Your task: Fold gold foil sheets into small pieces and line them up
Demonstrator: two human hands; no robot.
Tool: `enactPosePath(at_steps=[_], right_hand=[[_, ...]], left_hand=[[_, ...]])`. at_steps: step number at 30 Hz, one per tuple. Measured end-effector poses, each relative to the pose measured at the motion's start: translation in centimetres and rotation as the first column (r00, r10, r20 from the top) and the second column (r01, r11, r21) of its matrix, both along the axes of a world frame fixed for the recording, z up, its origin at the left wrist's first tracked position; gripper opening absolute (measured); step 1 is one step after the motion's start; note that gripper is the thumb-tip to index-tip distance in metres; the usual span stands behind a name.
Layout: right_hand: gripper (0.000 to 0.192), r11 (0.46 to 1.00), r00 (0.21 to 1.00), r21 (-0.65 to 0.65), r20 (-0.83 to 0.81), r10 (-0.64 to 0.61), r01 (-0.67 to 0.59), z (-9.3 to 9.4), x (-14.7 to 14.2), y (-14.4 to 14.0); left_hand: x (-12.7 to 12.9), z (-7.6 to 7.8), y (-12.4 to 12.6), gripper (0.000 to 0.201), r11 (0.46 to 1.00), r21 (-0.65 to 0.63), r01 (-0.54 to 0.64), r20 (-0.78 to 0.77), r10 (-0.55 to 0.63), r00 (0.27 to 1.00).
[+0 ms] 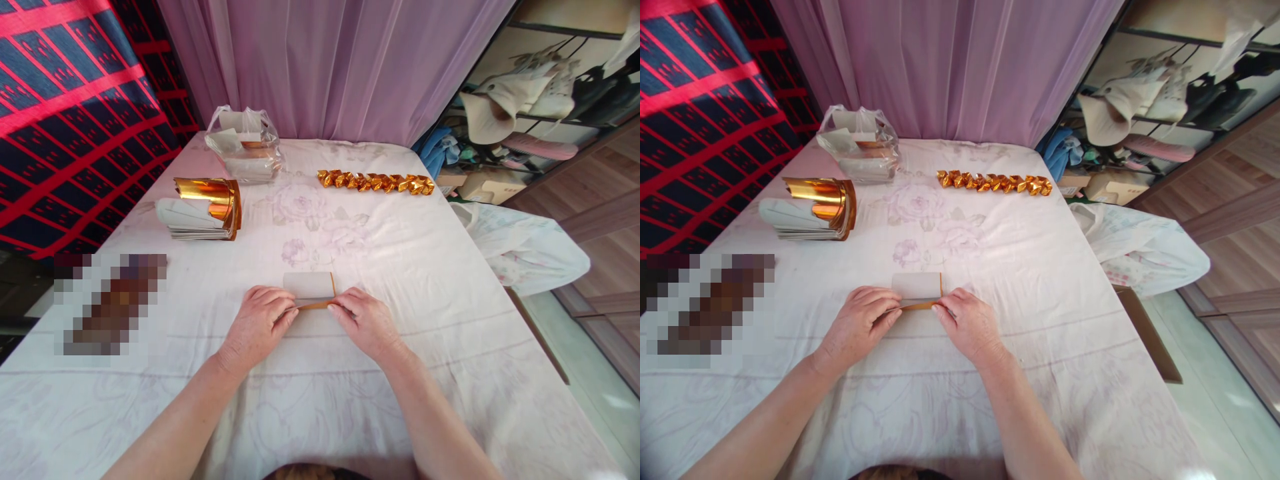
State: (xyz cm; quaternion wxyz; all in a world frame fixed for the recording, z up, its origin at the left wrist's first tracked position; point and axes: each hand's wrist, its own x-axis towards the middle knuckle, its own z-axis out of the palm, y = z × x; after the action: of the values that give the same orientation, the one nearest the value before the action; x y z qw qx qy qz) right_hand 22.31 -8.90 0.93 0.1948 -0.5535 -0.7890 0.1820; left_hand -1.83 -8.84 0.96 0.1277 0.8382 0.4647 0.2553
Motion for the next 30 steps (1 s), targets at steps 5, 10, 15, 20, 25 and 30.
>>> enactPosePath(at_steps=[5, 10, 15, 20, 25, 30], right_hand=[[0.029, 0.998, 0.998, -0.019, 0.022, -0.066, 0.066, 0.1, -0.4, 0.3], [0.030, 0.991, 0.991, -0.009, 0.024, -0.135, 0.135, 0.1, -0.8, 0.3], [0.031, 0.983, 0.983, 0.006, 0.019, -0.183, 0.183, 0.0, -1.0, 0.2], [0.030, 0.977, 0.974, 0.026, 0.069, -0.215, 0.213, 0.1, -1.3, 0.1], [0.028, 0.976, 0.973, 0.031, 0.076, -0.218, 0.216, 0.0, -1.3, 0.1], [0.030, 0.974, 0.972, 0.057, 0.075, -0.225, 0.221, -0.1, -1.4, 0.1]], left_hand=[[0.4, 0.3, 0.0, 0.021, 0.996, 0.015, -0.091, -0.013, 0.092, 0.996], [0.6, 0.3, 0.1, 0.024, 0.986, 0.026, -0.167, -0.035, 0.168, 0.985], [0.5, -0.1, 0.2, 0.024, 0.974, 0.017, -0.225, -0.026, 0.225, 0.974], [0.6, -0.2, 0.1, 0.020, 0.970, 0.004, -0.245, -0.007, 0.245, 0.970], [0.7, 0.3, -0.2, 0.010, 0.947, 0.033, -0.318, 0.019, 0.318, 0.948], [1.3, 1.2, -1.2, 0.020, 0.964, 0.217, -0.155, -0.032, 0.165, 0.986]])
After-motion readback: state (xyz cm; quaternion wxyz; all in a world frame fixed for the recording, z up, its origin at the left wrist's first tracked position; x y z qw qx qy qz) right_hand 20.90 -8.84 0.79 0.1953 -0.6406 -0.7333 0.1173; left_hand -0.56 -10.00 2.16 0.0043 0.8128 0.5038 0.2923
